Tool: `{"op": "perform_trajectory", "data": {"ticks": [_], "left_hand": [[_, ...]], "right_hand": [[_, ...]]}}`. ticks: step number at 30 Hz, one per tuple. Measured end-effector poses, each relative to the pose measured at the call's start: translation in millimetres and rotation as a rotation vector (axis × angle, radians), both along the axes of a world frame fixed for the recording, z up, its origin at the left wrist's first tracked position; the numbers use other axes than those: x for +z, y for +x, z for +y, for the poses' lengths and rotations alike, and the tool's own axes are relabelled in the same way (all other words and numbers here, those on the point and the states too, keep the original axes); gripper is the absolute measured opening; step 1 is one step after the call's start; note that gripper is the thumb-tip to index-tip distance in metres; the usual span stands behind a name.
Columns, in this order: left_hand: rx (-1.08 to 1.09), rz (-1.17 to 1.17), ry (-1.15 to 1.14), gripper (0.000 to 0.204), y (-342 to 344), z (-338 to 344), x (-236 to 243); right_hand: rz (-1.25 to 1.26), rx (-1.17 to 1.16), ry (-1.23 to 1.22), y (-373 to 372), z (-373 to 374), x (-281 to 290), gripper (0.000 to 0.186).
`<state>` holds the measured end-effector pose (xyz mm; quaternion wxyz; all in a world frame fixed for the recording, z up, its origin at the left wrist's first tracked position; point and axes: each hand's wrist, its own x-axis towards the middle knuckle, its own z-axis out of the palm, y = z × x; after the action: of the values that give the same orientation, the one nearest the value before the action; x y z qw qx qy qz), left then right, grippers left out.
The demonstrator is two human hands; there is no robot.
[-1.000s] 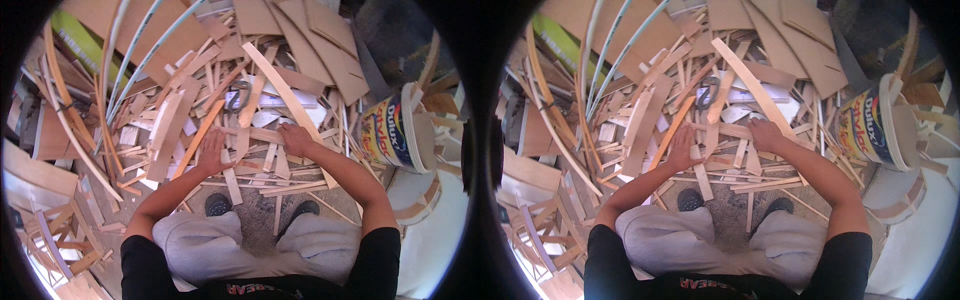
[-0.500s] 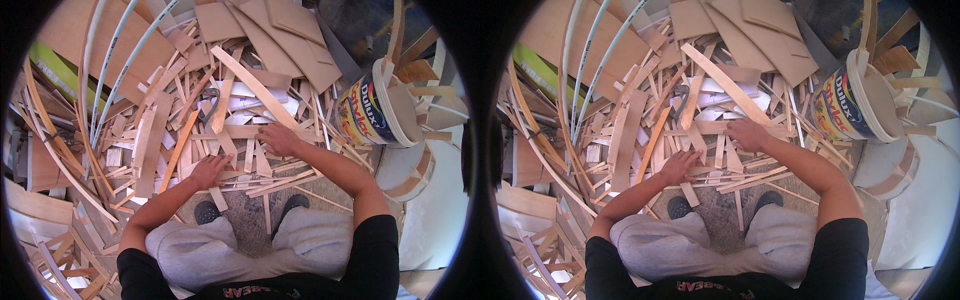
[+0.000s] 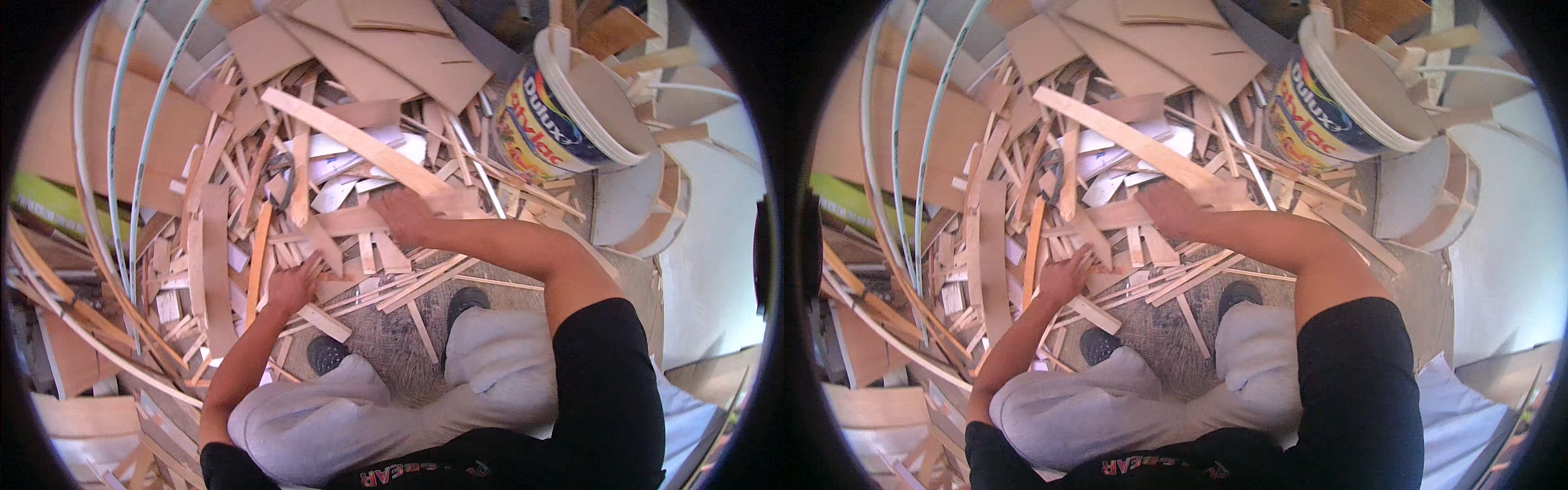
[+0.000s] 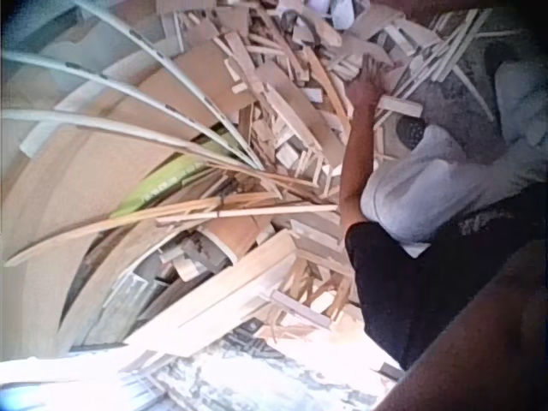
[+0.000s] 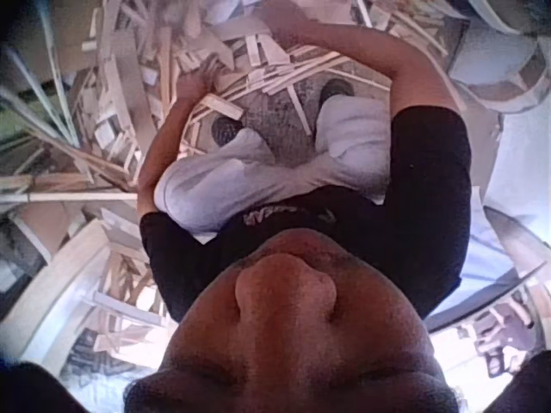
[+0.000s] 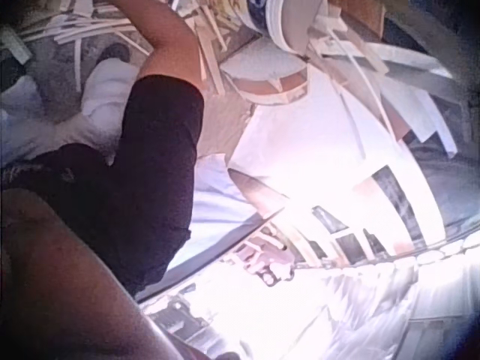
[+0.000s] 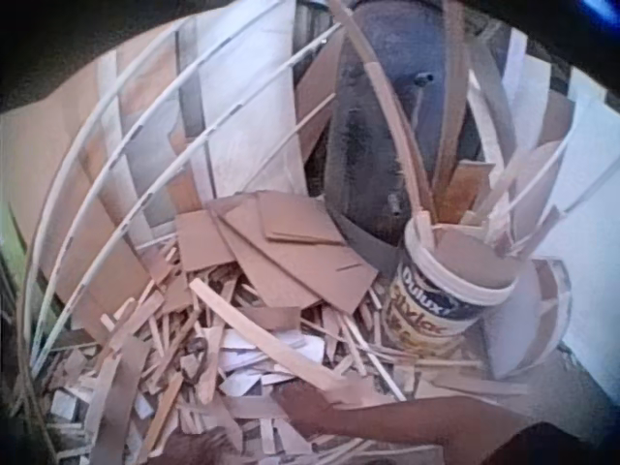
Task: The person holds a small wooden frame, then crouches to the floor to sort through a pile of wood scraps and plywood boards, picking up and moving several pieces before holding up a larger wooden board.
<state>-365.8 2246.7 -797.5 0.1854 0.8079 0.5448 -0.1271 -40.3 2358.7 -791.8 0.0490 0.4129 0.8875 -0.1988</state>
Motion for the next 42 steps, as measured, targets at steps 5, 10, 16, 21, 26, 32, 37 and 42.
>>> {"op": "perform_trajectory", "data": {"ticks": [5,10,16,21,26,32,37,42], "left_hand": [[0.082,-0.134,0.168,0.054,-31.7,8.7,-3.8],[0.069,-0.344,0.247,0.036,-2.4,24.9,7.8],[-0.072,-0.534,0.378,0.030,37.1,42.5,21.6],[-0.010,-0.621,0.344,0.022,69.7,75.1,34.9],[0.012,-0.634,0.236,0.020,85.3,80.0,48.6],[-0.091,-0.649,0.205,0.019,88.3,84.0,49.6],[-0.206,-0.455,0.304,0.029,81.1,110.5,66.7],[-0.163,-0.166,0.227,0.055,106.9,150.6,97.1]], "right_hand": [[0.051,0.060,-0.286,-6.0,-45.1,-2.3,0.059],[0.244,0.160,-0.310,9.6,-70.6,-30.2,0.065],[0.419,-0.217,0.349,58.4,14.5,28.8,0.063],[-0.036,-0.530,0.384,75.8,60.6,7.0,0.094],[0.030,-0.456,-0.061,70.3,64.6,26.9,0.080],[0.159,-0.267,0.081,72.6,34.9,-2.4,0.066],[0.026,-0.417,-0.022,45.7,79.8,57.3,0.060],[0.375,-0.896,0.556,64.3,159.0,-0.8,0.074]]}}
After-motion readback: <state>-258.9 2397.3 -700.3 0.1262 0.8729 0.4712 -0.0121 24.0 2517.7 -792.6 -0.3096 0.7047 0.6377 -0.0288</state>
